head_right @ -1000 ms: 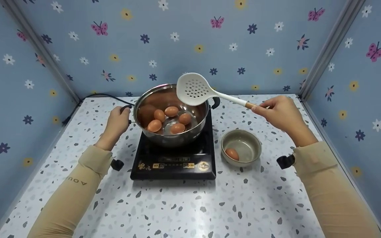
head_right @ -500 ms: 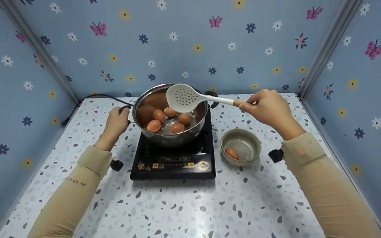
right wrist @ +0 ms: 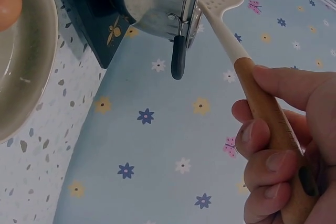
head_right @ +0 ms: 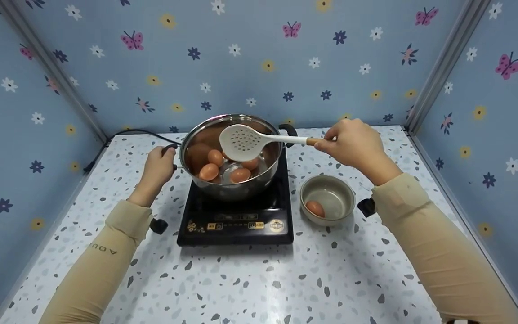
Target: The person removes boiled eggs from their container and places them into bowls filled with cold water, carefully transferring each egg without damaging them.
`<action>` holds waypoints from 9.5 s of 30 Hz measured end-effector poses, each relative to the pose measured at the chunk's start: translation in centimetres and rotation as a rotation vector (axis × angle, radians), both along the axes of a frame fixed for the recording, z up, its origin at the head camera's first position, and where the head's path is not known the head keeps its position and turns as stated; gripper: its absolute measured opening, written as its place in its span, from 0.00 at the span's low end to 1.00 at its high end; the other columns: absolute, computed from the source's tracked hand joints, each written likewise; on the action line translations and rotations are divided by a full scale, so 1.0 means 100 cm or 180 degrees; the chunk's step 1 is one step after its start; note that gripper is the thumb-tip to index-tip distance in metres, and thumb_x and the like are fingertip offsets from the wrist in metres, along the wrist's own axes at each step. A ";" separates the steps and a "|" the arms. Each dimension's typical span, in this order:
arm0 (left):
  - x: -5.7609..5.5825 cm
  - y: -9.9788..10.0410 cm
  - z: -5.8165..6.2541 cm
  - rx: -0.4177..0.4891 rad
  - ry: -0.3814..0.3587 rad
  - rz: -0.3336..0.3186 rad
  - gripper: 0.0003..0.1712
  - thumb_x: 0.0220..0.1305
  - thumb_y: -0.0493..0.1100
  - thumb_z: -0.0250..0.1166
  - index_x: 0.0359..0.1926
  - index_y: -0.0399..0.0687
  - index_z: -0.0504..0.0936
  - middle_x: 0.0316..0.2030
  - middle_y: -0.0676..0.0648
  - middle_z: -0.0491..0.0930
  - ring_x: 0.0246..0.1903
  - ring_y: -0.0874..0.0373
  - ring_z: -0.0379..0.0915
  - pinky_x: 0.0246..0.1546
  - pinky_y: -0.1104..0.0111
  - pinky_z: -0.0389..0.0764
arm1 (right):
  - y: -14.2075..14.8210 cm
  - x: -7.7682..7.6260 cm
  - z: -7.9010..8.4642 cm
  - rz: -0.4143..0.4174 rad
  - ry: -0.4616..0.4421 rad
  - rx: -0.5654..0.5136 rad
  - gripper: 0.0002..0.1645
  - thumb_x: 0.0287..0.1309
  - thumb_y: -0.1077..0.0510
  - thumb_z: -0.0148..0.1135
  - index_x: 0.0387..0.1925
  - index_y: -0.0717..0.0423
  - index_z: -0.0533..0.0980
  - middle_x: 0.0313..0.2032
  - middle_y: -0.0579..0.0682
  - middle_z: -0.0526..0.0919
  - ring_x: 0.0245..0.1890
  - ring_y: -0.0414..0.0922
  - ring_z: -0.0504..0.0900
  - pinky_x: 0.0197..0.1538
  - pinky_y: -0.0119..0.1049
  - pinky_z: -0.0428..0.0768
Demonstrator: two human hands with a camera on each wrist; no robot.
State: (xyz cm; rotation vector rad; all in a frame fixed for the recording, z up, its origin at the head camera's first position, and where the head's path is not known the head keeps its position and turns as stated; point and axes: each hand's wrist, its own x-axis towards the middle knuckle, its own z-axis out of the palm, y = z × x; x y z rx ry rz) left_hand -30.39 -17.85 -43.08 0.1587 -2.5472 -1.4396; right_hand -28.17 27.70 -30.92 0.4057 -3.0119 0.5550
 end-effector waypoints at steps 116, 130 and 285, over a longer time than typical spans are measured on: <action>-0.002 0.003 -0.001 0.0066 0.0030 0.0092 0.20 0.86 0.45 0.46 0.52 0.31 0.75 0.41 0.37 0.74 0.41 0.45 0.71 0.47 0.53 0.73 | -0.009 -0.037 0.002 0.0562 -0.1930 -0.0466 0.17 0.76 0.47 0.65 0.41 0.57 0.89 0.16 0.44 0.70 0.13 0.37 0.58 0.19 0.32 0.61; -0.003 0.002 -0.003 0.0054 0.0002 0.0114 0.19 0.86 0.46 0.47 0.51 0.32 0.75 0.41 0.37 0.75 0.42 0.44 0.72 0.48 0.52 0.75 | 0.007 -0.027 0.003 0.0374 -0.1773 -0.0637 0.21 0.77 0.44 0.65 0.41 0.58 0.90 0.15 0.44 0.71 0.12 0.36 0.60 0.19 0.31 0.60; -0.005 0.002 -0.001 0.0055 0.0032 0.0090 0.20 0.86 0.46 0.46 0.51 0.31 0.75 0.39 0.39 0.72 0.39 0.45 0.69 0.44 0.55 0.71 | 0.199 0.007 -0.081 -0.0670 -0.2255 -0.0911 0.22 0.79 0.41 0.61 0.39 0.51 0.89 0.17 0.39 0.69 0.14 0.35 0.60 0.21 0.32 0.67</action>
